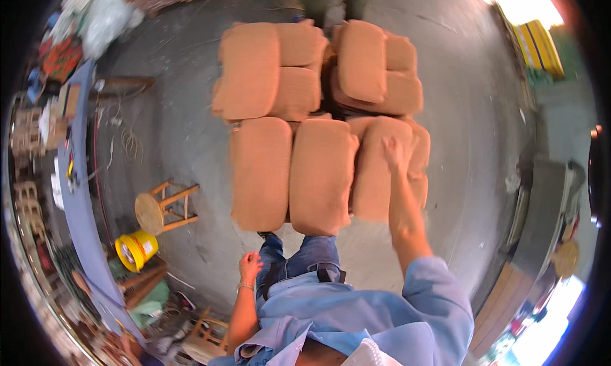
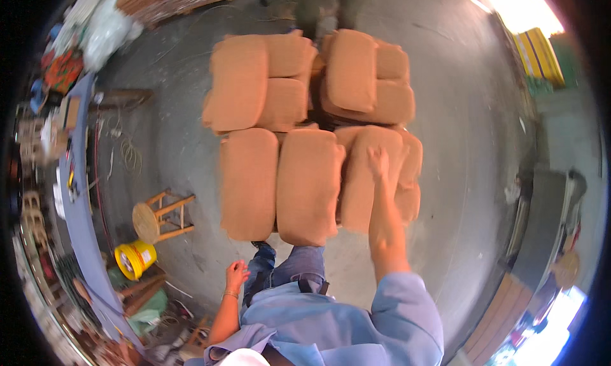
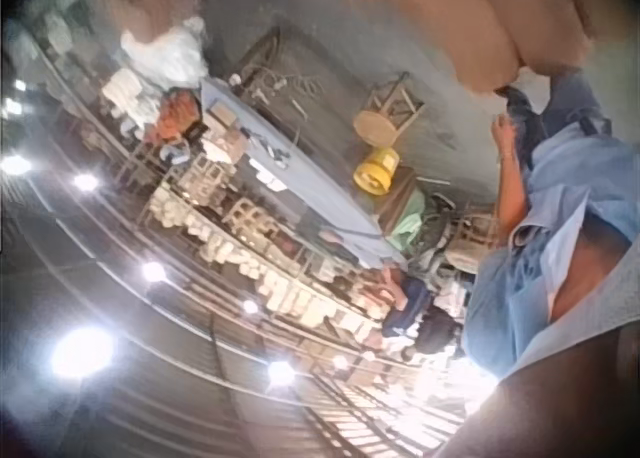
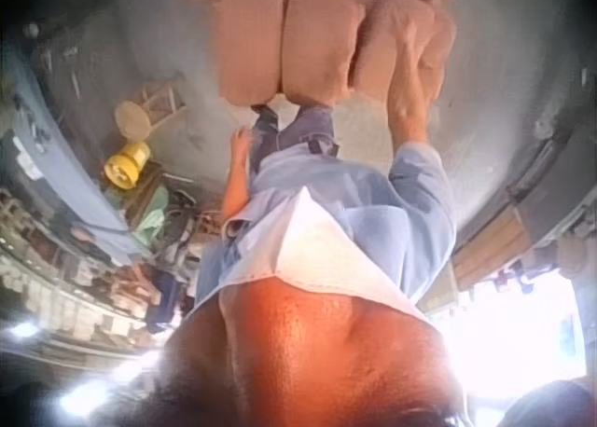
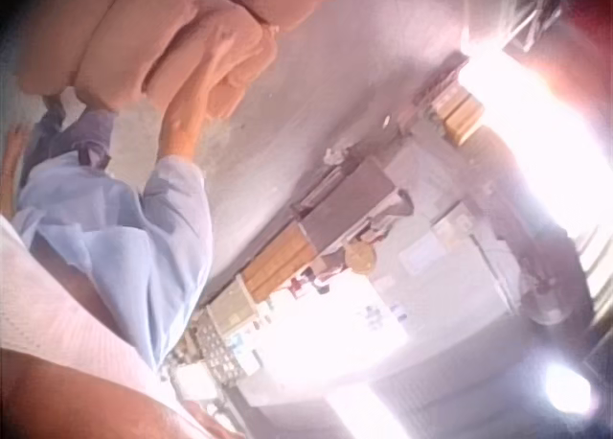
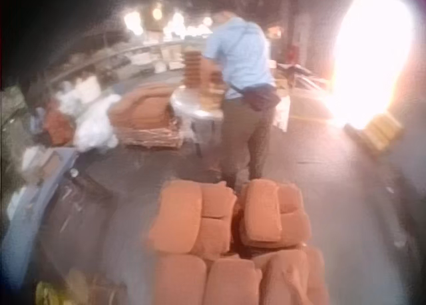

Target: The person staples a fabric cover onto a foam cushion using a staple gun, then trims excess fabric with a utility knife. They repeat this process on multiple cushions, stacking finished units on a nearby pallet.

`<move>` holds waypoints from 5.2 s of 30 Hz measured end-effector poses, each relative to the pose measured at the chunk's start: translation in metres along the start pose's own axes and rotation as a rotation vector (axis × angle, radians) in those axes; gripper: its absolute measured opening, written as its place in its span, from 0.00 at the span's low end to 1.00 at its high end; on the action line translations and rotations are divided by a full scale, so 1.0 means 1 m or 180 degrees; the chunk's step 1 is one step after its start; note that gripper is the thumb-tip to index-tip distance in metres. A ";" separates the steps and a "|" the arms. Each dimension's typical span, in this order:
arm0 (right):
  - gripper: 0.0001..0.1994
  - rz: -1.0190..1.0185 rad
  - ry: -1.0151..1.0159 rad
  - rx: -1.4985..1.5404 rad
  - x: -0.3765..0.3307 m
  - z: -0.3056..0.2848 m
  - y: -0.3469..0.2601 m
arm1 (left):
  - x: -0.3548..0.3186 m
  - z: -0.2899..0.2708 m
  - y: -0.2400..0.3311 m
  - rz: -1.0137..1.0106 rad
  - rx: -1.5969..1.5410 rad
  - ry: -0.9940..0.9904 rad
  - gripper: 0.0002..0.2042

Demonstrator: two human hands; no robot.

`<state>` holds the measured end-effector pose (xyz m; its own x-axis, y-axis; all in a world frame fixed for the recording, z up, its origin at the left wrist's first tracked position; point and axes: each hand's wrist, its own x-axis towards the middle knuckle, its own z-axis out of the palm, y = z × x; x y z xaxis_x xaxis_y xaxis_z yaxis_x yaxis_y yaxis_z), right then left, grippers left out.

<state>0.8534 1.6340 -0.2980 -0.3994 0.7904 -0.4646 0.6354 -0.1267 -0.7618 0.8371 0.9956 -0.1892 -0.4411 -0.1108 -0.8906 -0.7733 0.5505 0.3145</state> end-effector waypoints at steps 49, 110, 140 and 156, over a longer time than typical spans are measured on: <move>0.07 -0.2178 -0.4311 -0.2063 -0.632 0.984 -0.169 | 0.137 -0.667 -0.271 -0.0224 -0.2213 0.2551 0.27; 0.34 -0.5206 -0.2026 -0.3620 -1.298 1.489 -0.305 | 0.102 -1.496 -0.372 0.1224 0.0750 0.4858 0.25; 0.11 -0.5007 -0.6395 0.4333 -1.193 1.143 -0.736 | 0.010 -1.292 0.016 0.1916 0.0629 0.5146 0.09; 0.11 -0.5133 -0.6806 0.3348 -1.267 1.086 -0.668 | -0.020 -1.255 -0.047 0.2114 0.0025 0.5203 0.09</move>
<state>0.2176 0.0662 0.3092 -0.0137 -0.3442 0.9388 -0.3731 -0.8693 -0.3242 0.3108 -0.0666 0.2265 -0.6177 -0.5233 0.5870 -0.2905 0.8455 0.4480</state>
